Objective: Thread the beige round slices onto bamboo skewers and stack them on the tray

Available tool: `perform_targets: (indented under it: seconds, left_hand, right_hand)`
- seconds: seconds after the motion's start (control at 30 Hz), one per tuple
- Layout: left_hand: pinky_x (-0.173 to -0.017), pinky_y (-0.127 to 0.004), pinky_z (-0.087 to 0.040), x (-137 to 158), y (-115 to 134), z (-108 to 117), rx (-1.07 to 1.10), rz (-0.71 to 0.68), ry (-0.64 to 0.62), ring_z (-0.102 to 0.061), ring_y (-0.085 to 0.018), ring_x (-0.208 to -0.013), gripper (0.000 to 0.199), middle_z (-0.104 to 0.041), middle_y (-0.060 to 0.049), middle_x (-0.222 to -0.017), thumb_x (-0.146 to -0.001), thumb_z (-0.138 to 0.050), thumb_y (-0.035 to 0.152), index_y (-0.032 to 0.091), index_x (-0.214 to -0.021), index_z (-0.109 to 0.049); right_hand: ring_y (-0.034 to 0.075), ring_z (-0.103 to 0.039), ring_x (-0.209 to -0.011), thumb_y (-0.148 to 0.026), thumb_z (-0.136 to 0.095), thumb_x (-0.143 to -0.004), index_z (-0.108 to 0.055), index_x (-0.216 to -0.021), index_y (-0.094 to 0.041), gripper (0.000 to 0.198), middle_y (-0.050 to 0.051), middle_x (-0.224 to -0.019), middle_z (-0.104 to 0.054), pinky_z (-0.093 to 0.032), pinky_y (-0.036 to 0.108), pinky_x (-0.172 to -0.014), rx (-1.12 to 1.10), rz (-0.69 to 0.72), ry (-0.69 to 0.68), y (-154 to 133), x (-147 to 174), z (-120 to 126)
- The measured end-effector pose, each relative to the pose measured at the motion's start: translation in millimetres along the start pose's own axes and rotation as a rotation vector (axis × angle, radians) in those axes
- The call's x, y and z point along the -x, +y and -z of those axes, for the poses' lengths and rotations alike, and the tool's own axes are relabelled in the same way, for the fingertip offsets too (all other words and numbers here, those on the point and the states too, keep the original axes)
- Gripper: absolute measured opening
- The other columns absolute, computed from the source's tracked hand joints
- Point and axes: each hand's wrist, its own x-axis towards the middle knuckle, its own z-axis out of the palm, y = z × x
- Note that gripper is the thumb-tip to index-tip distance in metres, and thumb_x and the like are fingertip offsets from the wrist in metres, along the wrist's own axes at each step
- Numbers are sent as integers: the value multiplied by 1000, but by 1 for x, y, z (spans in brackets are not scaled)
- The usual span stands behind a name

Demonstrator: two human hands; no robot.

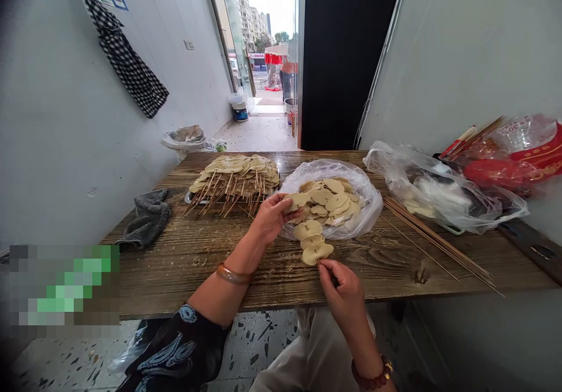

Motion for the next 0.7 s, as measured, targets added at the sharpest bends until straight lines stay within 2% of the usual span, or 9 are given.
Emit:
perform_targets:
  seconds: [0.2,0.43,0.7]
  left_hand:
    - [-57,-27,-56,2,1,-2,8,-3,12,-65,-14,-59,37,-62,0,-69,-57,-80,26,14,-79,-53]
    - [-56,-27,-55,2,-1,-2,-23,-18,-16,-66,-15,-60,42,-64,-1,-71,-54,-82,29,14,-80,-53]
    - [-58,-28,-54,3,-6,-4,-74,-39,-51,-64,-14,-59,41,-65,-1,-71,-54,-81,32,13,-80,-54]
  right_hand:
    - [19,-68,-77,-33,-50,-89,-69,-87,-19,23,5,-84,-72,-51,26,-70,23,14,9,1,1,-1]
    - [18,-67,-74,-32,-51,-89,-69,-86,-19,22,5,-80,-72,-50,26,-68,21,49,27,0,1,-2]
    - [18,-67,-76,-33,-51,-89,-69,-86,-19,23,5,-83,-72,-50,26,-69,11,10,19,1,0,-2]
